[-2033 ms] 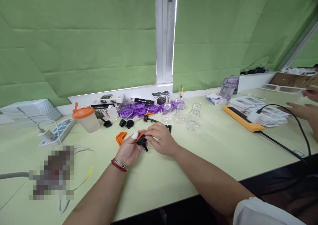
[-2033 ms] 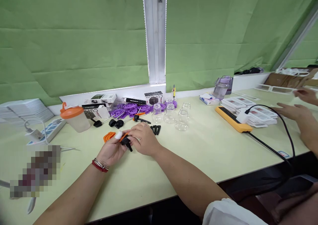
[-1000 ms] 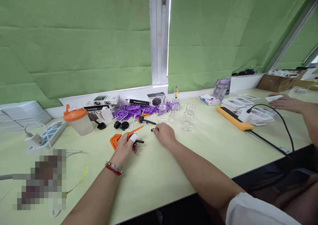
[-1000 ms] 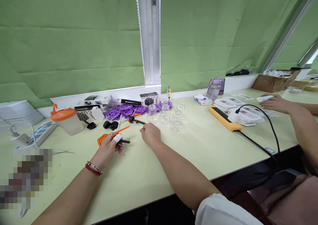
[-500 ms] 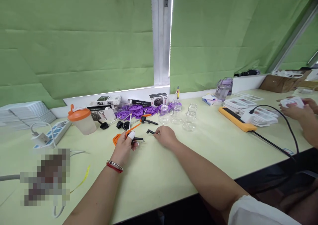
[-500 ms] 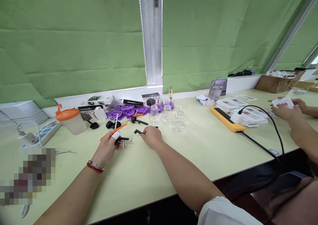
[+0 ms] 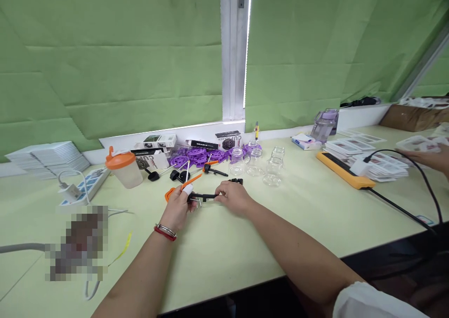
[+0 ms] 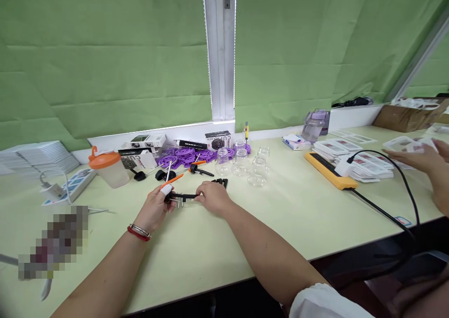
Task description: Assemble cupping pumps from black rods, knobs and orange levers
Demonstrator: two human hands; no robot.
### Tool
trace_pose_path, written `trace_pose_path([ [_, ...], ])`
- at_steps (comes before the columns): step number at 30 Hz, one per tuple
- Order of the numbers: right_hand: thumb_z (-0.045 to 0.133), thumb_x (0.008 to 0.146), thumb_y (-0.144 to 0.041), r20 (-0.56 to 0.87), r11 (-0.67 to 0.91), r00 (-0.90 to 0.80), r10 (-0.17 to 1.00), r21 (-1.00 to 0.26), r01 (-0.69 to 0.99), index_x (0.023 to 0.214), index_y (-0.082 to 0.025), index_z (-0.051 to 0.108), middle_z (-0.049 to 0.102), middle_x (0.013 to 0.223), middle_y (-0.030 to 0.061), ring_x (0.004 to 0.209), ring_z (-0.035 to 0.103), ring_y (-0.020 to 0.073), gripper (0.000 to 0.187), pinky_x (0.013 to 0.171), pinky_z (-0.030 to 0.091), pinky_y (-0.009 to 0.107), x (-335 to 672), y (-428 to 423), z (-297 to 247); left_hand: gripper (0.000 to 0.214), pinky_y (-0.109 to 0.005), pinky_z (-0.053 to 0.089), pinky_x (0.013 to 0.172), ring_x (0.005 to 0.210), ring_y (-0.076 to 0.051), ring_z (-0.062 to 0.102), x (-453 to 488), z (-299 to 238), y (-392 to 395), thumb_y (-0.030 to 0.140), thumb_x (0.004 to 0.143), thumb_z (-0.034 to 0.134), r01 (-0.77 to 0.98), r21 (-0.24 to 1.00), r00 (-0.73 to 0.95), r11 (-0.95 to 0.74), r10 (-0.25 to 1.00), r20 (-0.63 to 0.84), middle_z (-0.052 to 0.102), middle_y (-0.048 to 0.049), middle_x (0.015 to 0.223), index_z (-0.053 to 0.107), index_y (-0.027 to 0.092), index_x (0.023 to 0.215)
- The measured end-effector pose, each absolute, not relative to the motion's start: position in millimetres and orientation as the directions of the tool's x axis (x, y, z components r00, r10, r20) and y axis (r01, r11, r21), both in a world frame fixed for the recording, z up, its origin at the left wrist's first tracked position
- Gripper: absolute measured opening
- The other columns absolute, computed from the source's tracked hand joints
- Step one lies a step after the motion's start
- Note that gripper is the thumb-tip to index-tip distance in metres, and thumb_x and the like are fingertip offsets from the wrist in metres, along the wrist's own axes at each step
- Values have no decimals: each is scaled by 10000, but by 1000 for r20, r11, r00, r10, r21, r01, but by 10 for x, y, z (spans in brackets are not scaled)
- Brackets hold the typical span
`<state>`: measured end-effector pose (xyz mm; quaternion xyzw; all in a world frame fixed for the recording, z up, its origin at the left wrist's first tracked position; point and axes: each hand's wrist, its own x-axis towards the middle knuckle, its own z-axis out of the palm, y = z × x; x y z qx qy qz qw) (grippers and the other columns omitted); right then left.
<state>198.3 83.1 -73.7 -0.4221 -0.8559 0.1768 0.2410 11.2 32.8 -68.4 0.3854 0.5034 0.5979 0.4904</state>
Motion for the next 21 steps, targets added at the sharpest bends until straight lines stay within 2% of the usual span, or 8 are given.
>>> trace_pose_path([
  [3,631,801,-255,270,594,-548,792,-550,587,848,-182,675,634,845,27,768,543,138,98,657,336,238,1967,818,-772,276,-237,342,397,435,-104,507,107,-693,333,408,721,653,-213,977,-223,-19,974,-30,575,35,634,520,190,825],
  [8,593,820,-243,184,512,-525,831,-625,590,857,-183,669,642,758,28,682,535,137,103,614,332,237,1930,801,-801,305,-246,366,418,451,-104,520,107,-705,338,431,712,652,-207,977,-225,-44,974,-4,564,42,655,524,187,843],
  [14,590,808,-209,207,498,-512,833,-684,534,833,-175,664,620,735,20,687,523,135,85,620,336,232,1916,823,-843,300,-273,425,487,511,-127,561,99,-744,338,442,737,634,-189,980,-180,-56,983,21,573,34,666,495,197,841],
  [17,588,806,-206,203,472,-495,845,-719,511,827,-170,658,587,686,2,642,491,120,81,604,334,226,1911,825,-869,307,-271,430,515,512,-126,561,86,-770,344,379,698,674,-145,988,-163,-45,986,21,563,52,634,487,204,866],
  [21,600,794,-206,213,468,-494,843,-741,481,813,-170,649,555,655,-16,605,456,105,64,583,323,220,1920,818,-878,381,-265,440,568,524,-100,558,53,-814,366,194,593,709,-18,996,-186,-90,979,85,587,58,741,493,210,907],
])
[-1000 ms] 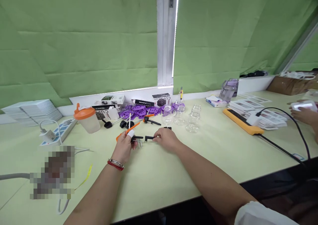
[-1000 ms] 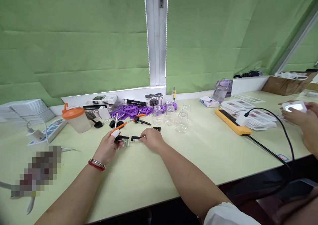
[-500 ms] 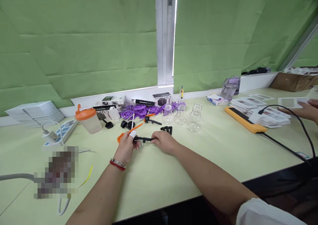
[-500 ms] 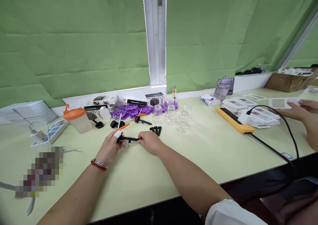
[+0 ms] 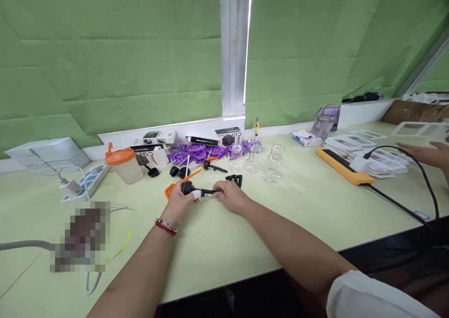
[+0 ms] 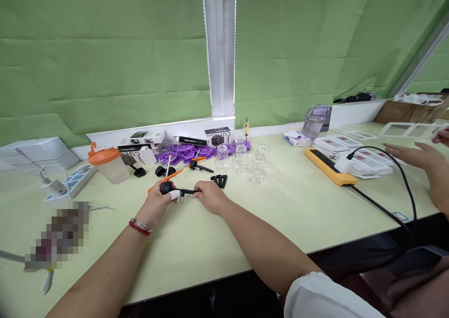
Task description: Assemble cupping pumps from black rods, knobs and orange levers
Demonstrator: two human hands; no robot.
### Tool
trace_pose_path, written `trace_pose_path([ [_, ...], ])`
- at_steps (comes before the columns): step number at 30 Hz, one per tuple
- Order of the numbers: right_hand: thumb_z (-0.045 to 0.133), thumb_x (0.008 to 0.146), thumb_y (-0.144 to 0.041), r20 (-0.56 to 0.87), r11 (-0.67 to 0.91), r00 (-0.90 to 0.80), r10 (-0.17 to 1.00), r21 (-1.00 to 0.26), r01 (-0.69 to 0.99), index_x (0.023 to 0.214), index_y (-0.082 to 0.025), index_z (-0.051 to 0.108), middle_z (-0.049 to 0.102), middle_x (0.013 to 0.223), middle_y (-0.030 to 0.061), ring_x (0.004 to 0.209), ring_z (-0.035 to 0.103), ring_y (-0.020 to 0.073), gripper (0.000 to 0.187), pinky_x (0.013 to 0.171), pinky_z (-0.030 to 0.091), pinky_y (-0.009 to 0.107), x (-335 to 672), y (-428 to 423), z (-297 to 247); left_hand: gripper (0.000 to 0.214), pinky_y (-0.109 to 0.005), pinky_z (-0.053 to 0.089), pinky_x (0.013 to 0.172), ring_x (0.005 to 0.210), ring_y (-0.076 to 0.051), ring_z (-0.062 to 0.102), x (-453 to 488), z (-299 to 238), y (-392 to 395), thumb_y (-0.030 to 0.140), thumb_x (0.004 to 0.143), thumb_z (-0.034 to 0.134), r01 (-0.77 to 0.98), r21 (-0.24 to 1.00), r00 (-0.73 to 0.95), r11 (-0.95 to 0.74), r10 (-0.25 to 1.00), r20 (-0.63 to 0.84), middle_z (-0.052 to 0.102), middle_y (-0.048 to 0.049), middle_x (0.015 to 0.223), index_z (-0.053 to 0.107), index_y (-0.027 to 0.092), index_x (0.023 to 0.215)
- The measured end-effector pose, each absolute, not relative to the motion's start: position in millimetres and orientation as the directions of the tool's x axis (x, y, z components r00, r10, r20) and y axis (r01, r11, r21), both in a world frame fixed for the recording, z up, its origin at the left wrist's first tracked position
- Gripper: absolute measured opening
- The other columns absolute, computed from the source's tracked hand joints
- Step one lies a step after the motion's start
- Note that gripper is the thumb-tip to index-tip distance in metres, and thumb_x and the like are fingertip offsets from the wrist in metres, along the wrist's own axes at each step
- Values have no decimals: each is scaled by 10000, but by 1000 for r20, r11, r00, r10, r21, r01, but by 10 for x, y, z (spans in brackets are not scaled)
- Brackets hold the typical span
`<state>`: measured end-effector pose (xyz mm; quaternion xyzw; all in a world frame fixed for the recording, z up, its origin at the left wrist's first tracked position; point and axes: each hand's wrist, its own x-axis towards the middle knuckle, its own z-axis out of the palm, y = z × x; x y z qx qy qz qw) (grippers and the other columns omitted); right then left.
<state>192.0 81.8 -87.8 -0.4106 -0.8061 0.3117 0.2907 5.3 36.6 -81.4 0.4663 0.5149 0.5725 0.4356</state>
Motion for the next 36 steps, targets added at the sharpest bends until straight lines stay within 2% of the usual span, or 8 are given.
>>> trace_pose_path([
  [4,602,785,-189,184,450,-501,846,-751,483,807,-169,646,542,642,-23,593,440,99,53,575,316,217,1938,814,-863,331,-266,442,588,549,-98,555,35,-844,387,135,584,649,28,996,-184,-89,978,93,582,61,756,502,212,870],
  [9,607,788,-205,159,429,-501,851,-759,490,818,-168,650,526,631,-30,575,422,93,64,565,310,217,1939,828,-892,307,-267,444,585,547,-98,541,51,-838,385,134,589,624,-20,997,-174,-78,982,73,552,69,709,495,209,858],
  [16,617,779,-181,129,422,-520,844,-757,498,821,-161,653,570,684,-10,608,473,101,59,576,335,219,1948,838,-882,312,-285,467,621,604,-110,565,107,-785,352,110,564,604,-85,994,-188,-70,981,53,563,43,791,507,214,841],
  [22,606,793,-202,119,428,-525,843,-740,519,847,-164,662,540,647,-20,586,446,99,86,560,317,218,1949,825,-874,369,-331,498,681,688,-146,587,95,-762,338,96,540,641,-131,991,-197,-24,980,-2,572,20,825,516,215,867],
  [28,604,792,-208,117,432,-518,847,-719,544,851,-167,665,562,672,-10,602,453,104,95,571,322,223,1958,823,-875,392,-282,463,605,603,-118,559,52,-802,357,88,542,642,-127,991,-143,39,988,-57,551,43,743,496,211,884],
  [36,607,794,-208,120,438,-522,845,-715,545,854,-165,668,541,652,-17,591,436,99,95,566,312,218,1958,834,-891,400,-273,446,619,581,-101,554,72,-781,347,126,550,664,-102,994,-139,25,990,-39,553,54,767,473,216,890],
])
